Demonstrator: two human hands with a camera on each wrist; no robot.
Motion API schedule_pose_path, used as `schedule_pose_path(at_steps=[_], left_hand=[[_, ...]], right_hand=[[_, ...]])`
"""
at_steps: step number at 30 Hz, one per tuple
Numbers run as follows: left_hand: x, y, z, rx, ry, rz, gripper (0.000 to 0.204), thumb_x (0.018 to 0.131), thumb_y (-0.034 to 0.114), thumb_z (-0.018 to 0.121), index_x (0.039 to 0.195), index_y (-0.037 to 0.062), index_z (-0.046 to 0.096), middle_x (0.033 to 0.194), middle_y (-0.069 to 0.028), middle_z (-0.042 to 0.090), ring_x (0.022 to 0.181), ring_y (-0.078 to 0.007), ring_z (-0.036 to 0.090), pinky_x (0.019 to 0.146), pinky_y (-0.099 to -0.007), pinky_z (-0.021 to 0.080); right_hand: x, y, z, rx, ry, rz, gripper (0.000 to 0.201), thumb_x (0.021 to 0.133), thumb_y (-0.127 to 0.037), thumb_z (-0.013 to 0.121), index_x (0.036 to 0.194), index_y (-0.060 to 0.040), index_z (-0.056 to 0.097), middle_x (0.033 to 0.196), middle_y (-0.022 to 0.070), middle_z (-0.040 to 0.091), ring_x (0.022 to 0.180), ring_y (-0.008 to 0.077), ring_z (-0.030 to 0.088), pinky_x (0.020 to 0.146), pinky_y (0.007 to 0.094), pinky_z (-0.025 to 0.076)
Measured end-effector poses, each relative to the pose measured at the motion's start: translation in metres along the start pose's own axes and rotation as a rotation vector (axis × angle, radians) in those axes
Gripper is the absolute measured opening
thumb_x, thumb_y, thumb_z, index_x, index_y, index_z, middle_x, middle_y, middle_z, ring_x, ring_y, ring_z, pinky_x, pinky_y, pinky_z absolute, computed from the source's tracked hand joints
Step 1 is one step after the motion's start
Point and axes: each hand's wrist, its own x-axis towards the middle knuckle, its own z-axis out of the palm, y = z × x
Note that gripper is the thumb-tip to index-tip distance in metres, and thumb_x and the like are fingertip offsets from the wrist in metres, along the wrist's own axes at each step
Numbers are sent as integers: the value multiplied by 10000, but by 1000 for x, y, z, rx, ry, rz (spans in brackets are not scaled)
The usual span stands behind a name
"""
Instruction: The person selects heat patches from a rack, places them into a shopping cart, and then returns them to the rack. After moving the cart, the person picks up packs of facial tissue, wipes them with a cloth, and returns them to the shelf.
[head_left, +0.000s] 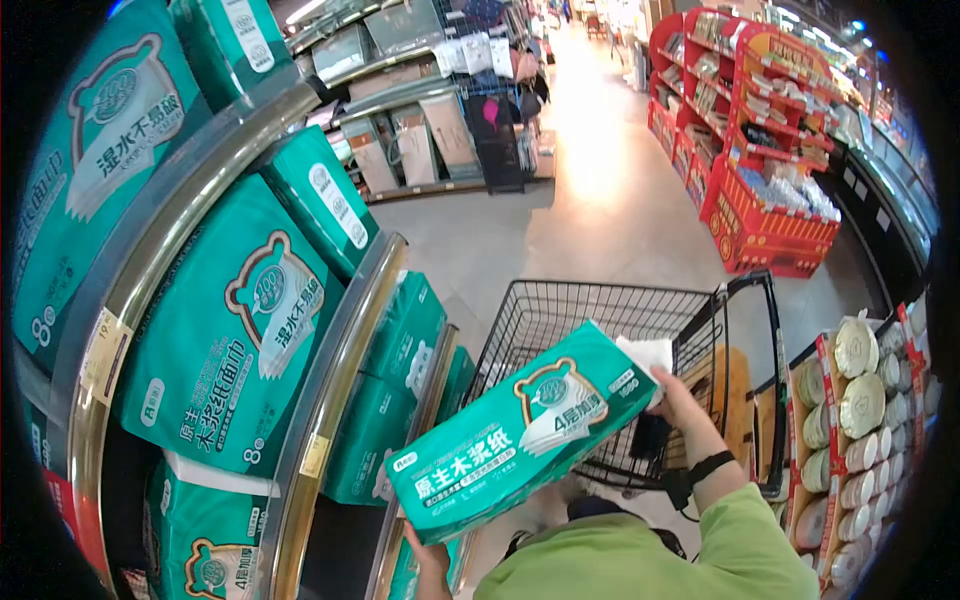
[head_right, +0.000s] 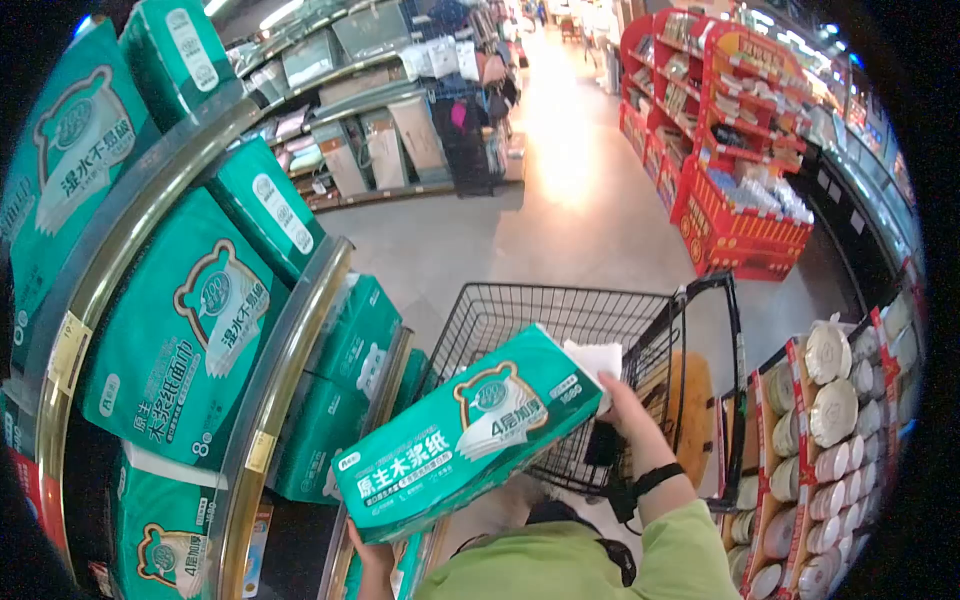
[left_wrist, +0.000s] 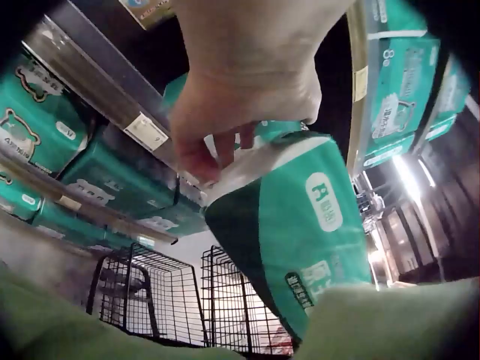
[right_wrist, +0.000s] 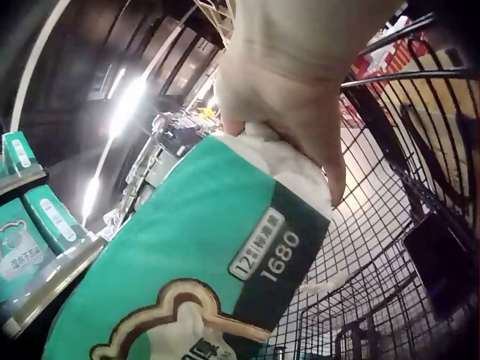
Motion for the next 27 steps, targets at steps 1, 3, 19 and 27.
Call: schedule_pose_path(at_steps=[1,3,19,27], left_hand=[[6,1,8,-18,-12,11,729,893,638,302,1427,142,312,1466,-80,318,1324,-301,315,1063,-499,245],[6,7,21,-287,-194,-21,724,892,632,302,1427,145,312,1467,-83,316,1321,-301,317,1058,-505,251],[-22,110,66,573,-19,-401,780,894,634,392,1361,11,357,1153,-170,592,895,-228,639,697,-320,521],[-14,106,56,775,133,-408,775,916,641,220,1267,-15,439,1057,-216,595,691,-316,650,592,-394,549]], right_hand=[[-4,-4,5,-19,14,10,493,915,-420,475,1287,-96,467,1231,85,545,1074,229,539,817,446,456],[-5,-8,6,-54,-46,30,482,897,-396,496,1262,-81,492,1223,84,548,1065,224,542,831,441,444],[-69,-121,68,-780,378,-478,492,877,-367,512,860,113,616,758,234,652,782,350,660,709,403,488],[-70,-95,99,-1344,495,-759,455,883,-307,532,1134,70,574,1331,230,449,1262,422,351,1024,529,274]])
